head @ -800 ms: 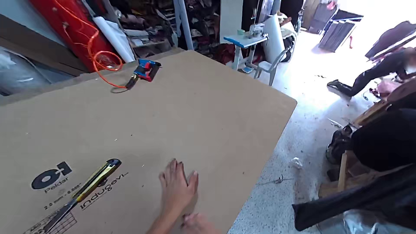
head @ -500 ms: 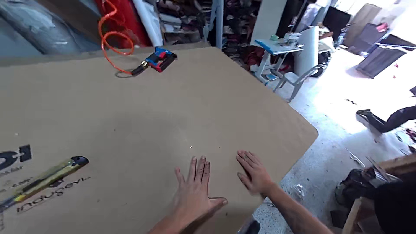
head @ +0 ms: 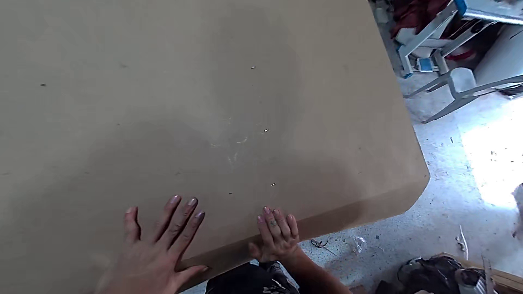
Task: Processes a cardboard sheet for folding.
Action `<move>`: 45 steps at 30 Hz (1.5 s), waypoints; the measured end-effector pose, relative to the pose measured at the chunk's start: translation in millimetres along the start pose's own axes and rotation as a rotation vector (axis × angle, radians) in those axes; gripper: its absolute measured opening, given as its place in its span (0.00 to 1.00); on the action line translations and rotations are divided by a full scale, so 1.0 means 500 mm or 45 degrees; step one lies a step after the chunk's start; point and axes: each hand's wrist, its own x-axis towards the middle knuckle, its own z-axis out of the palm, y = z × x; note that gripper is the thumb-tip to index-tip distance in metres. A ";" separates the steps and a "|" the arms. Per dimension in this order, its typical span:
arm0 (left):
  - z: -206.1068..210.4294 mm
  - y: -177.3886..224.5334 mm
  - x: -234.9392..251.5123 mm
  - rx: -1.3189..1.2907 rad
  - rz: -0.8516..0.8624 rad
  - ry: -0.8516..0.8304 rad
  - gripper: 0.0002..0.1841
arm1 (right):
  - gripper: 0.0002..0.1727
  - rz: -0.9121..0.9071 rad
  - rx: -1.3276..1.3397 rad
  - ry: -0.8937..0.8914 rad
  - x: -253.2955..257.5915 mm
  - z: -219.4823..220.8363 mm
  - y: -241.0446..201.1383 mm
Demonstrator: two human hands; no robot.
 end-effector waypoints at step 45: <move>0.151 0.177 -0.102 0.516 -0.428 0.372 0.80 | 0.12 -0.949 -0.141 -0.753 0.119 -0.332 0.661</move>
